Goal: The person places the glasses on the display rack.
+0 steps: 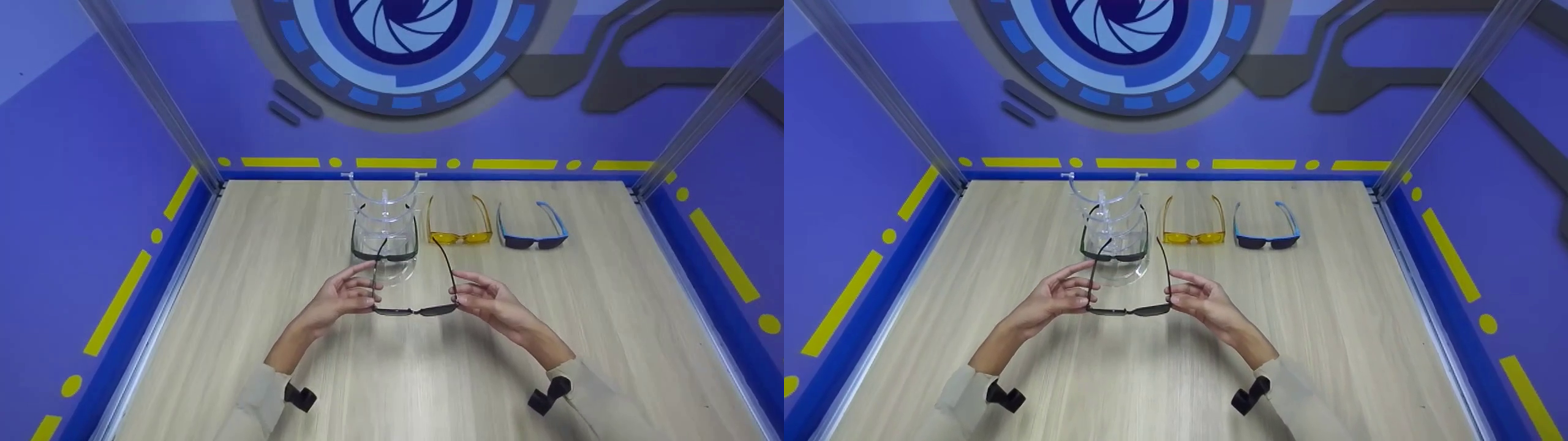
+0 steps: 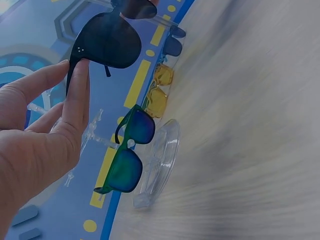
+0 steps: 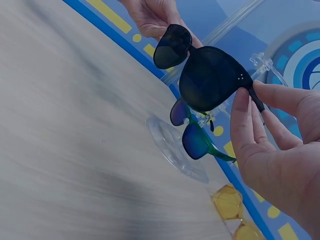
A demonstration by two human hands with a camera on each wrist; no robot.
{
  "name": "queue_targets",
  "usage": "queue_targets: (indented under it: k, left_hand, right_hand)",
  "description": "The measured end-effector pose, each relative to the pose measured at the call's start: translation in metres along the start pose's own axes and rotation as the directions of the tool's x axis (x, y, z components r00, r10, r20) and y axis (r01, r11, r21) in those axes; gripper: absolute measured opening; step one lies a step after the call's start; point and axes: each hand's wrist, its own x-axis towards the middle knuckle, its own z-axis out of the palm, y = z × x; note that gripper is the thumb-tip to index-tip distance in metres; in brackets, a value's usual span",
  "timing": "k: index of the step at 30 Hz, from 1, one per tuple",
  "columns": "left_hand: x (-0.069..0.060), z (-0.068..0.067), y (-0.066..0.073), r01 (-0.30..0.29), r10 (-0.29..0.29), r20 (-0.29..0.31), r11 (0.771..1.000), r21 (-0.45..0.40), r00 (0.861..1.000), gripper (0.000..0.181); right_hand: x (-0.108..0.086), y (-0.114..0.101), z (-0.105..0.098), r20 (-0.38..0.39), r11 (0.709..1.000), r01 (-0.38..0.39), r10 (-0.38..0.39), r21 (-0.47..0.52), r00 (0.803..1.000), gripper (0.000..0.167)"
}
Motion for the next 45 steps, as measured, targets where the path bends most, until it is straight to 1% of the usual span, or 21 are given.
queue_targets:
  k: [8,12,18,26,31,37,42,45]
  left_hand:
    - [-0.010,-0.009,0.005,-0.006,0.006,-0.046,1.000,0.003,0.999,0.080]
    - [-0.012,-0.014,0.006,-0.011,0.011,-0.061,1.000,-0.001,0.998,0.081]
    - [-0.011,-0.022,0.009,-0.018,0.018,-0.062,1.000,0.002,0.998,0.078]
    - [-0.012,-0.033,0.012,-0.032,0.032,-0.034,0.999,0.004,0.999,0.081]
    - [-0.013,-0.039,0.012,-0.043,0.042,-0.046,0.999,0.000,0.998,0.083]
    - [-0.011,-0.044,0.013,-0.056,0.057,-0.067,0.998,0.007,0.996,0.081]
    - [-0.009,-0.048,0.014,-0.055,0.056,-0.073,0.998,0.017,0.996,0.080]
    - [-0.008,-0.050,0.015,-0.051,0.053,-0.083,0.998,0.023,0.995,0.078]
  right_hand:
    - [0.011,-0.004,0.013,-0.001,1.000,-0.005,0.005,0.019,1.000,0.063]
    - [0.016,-0.006,0.019,-0.010,1.000,0.000,0.000,0.019,1.000,0.065]
    - [0.024,-0.004,0.024,-0.007,0.998,0.028,-0.028,0.055,1.000,0.061]
    - [0.033,0.002,0.029,-0.019,0.994,0.025,-0.023,0.108,1.000,0.057]
    - [0.040,0.001,0.036,-0.019,0.989,0.025,-0.022,0.144,1.000,0.056]
    - [0.046,-0.001,0.039,-0.027,0.986,0.033,-0.029,0.164,0.999,0.055]
    - [0.050,0.002,0.041,-0.009,0.977,0.057,-0.057,0.207,0.998,0.054]
    - [0.052,0.003,0.042,-0.003,0.969,0.077,-0.078,0.234,0.997,0.056]
